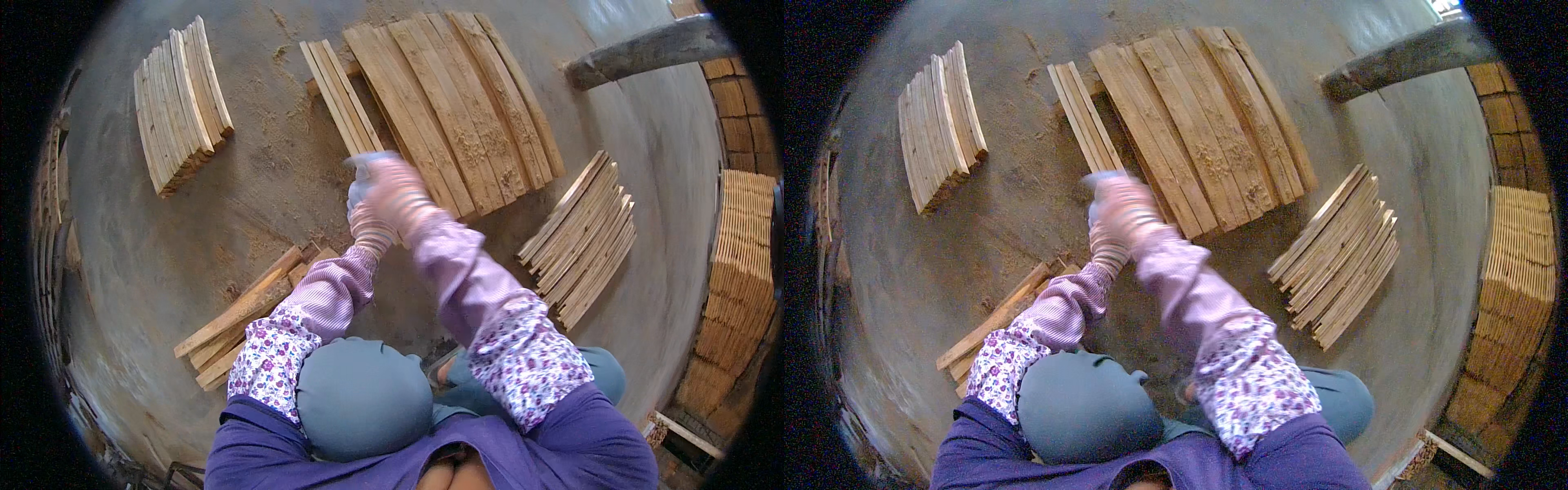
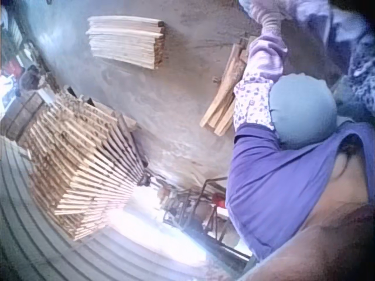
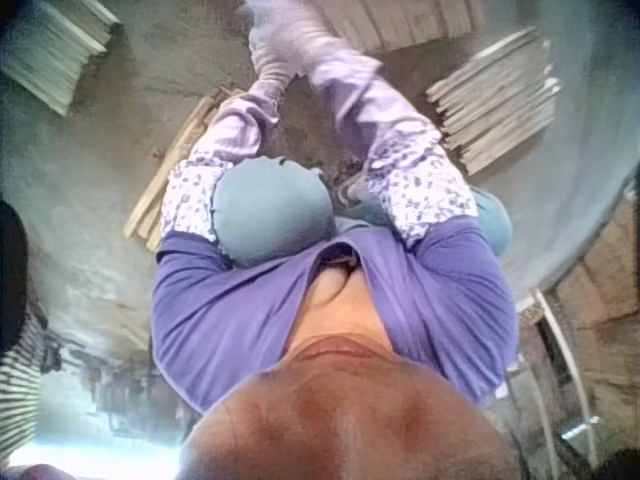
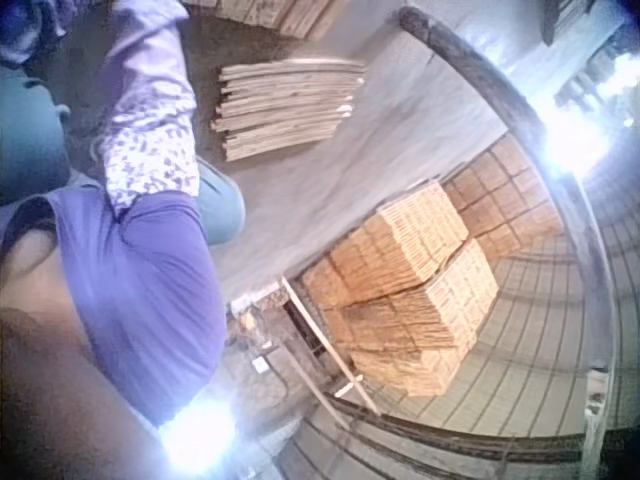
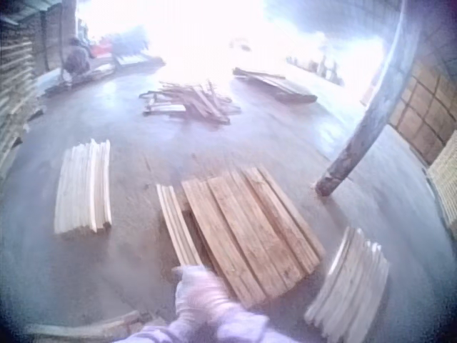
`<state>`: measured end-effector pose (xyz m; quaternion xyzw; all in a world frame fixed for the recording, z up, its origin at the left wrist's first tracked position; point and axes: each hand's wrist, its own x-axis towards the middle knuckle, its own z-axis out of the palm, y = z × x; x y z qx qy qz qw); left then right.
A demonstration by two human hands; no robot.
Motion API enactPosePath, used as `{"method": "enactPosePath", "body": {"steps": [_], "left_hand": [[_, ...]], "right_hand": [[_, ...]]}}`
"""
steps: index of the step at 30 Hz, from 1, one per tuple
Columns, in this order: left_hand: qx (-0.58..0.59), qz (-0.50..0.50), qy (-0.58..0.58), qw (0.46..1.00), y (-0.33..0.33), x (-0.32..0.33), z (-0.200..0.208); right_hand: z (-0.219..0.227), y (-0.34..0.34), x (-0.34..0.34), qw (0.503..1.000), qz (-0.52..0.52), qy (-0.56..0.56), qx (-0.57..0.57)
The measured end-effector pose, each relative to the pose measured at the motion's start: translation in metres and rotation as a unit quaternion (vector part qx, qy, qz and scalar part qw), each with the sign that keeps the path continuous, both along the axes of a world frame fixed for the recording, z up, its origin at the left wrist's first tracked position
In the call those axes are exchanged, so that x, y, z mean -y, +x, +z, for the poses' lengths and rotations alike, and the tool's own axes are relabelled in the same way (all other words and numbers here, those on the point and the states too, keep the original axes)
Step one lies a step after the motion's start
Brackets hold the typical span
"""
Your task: The person picks up a stack of wooden planks, places them on the floor, and then separates and restacks them into smaller piles. The person handles the planks by hand, arranging them into neat stacks and moving them across the floor.
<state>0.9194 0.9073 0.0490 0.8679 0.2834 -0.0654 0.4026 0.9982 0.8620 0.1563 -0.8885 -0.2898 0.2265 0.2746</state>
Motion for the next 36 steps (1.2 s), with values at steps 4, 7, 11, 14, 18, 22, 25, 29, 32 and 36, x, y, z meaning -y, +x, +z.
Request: {"method": "enactPosePath", "body": {"steps": [4, 7, 11, 14, 18, 22, 25, 29, 32, 36], "left_hand": [[0.021, 0.009, -0.012, 1.0, 0.037, 0.01, 0.016], [-0.084, 0.017, -0.01, 0.996, 0.054, -0.011, 0.044], [-0.142, 0.049, -0.069, 0.986, 0.064, -0.021, 0.053], [-0.115, 0.04, -0.108, 0.987, 0.068, -0.014, 0.056], [-0.123, 0.041, -0.109, 0.986, 0.062, -0.02, 0.061], [-0.086, 0.037, -0.072, 0.993, 0.051, -0.027, 0.046], [-0.064, 0.034, -0.057, 0.996, 0.054, -0.022, 0.036], [-0.056, 0.008, -0.033, 0.998, 0.049, -0.026, 0.023], [-0.082, -0.029, -0.021, 0.996, 0.048, -0.026, 0.032], [-0.115, -0.012, -0.022, 0.993, 0.049, -0.026, 0.03]], "right_hand": [[-0.063, 0.021, 0.121, 0.934, -0.115, -0.282, 0.189], [-0.052, 0.024, 0.106, 0.957, -0.102, -0.26, 0.076], [-0.057, 0.042, 0.106, 0.975, -0.158, -0.158, -0.004], [-0.078, 0.063, 0.148, 0.968, -0.224, 0.004, -0.116], [-0.067, 0.055, 0.139, 0.916, -0.228, 0.119, -0.308], [-0.068, 0.021, 0.111, 0.96, -0.172, 0.062, -0.211], [-0.086, -0.012, 0.101, 0.989, -0.129, -0.009, -0.078], [-0.08, -0.039, 0.081, 0.992, -0.088, -0.093, 0.009], [-0.058, -0.032, 0.09, 0.989, -0.078, -0.123, 0.018], [-0.044, -0.041, 0.088, 0.94, -0.083, -0.326, 0.053]]}}
